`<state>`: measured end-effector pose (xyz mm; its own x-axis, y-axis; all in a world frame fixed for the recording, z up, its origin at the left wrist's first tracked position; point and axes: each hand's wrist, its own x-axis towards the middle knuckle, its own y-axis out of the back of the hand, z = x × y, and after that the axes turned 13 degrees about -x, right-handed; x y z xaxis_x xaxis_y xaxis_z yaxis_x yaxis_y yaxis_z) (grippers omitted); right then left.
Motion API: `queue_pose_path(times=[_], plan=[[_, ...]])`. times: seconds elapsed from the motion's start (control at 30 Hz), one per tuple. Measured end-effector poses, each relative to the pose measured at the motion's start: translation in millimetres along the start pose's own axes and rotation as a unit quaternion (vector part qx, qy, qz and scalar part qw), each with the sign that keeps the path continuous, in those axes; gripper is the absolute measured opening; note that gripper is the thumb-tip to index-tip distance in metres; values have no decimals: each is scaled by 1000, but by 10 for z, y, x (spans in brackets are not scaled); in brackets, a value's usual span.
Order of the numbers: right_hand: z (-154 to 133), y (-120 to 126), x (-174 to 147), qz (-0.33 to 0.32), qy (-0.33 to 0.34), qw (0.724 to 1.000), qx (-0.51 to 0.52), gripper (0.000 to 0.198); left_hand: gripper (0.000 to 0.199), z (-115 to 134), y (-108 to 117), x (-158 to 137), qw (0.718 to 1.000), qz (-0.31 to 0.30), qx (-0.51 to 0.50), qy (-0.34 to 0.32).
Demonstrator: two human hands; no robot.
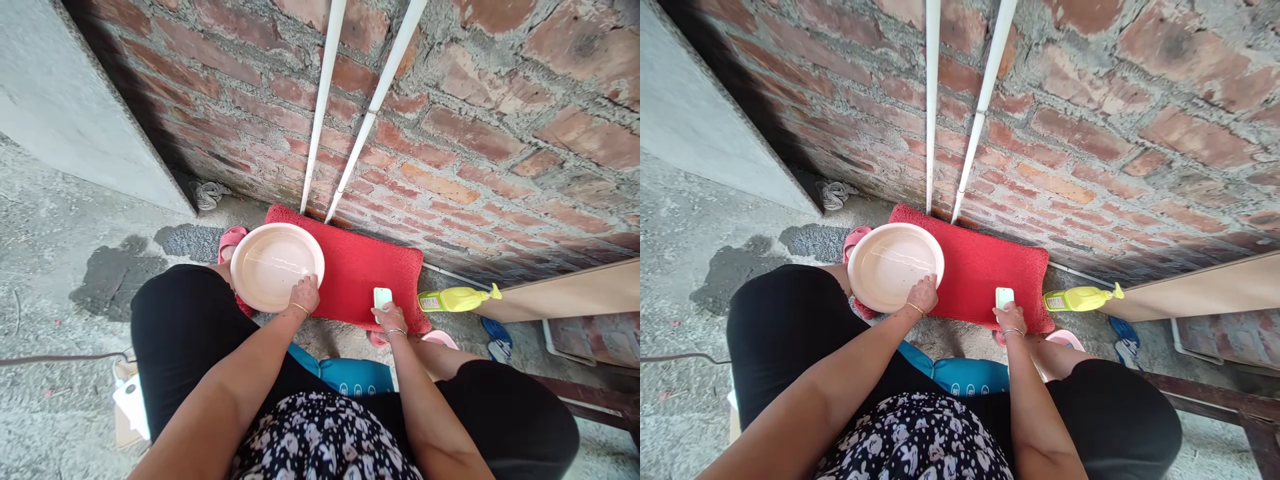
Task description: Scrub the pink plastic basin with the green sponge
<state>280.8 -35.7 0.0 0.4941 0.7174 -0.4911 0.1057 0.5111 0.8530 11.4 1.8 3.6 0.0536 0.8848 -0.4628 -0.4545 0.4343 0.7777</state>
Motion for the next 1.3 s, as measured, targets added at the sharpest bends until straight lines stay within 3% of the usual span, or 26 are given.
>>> queue_pose_path(times=[0.1, 0.17, 0.3, 0.4, 0.5, 0.6, 0.9, 1.0, 1.3], plan=[[92, 51, 7, -9, -35, 999, 7, 45, 37, 0, 7, -6, 1000, -3, 0, -2], [11, 44, -44, 5, -12, 1000, 10, 44, 36, 0, 10, -7, 1000, -4, -1, -5], [-433, -96, -317, 29, 115, 993, -15, 38, 36, 2, 11, -9, 1000, -1, -1, -5], [-795, -238, -590, 19, 225, 973, -54, 35, 35, 2, 9, -18, 1000, 5, -2, -4], [-955, -312, -745, 20, 295, 950, -99, 34, 33, -3, 2, -23, 1000, 13, -5, -9], [-833, -287, -701, 3, 274, 953, -127, 36, 34, -11, -11, -17, 1000, 16, -8, -15], [18, -100, -290, -79, 106, 980, -152, 44, 33, -12, -16, 10, 1000, 1, -8, -4], [57, -96, -261, -80, 94, 983, -133, 42, 35, -11, -5, 17, 1000, -6, -5, 1], [-188, -215, -264, -84, 115, 984, -105, 43, 41, -24, -26, 52, 1000, -7, 22, -8]])
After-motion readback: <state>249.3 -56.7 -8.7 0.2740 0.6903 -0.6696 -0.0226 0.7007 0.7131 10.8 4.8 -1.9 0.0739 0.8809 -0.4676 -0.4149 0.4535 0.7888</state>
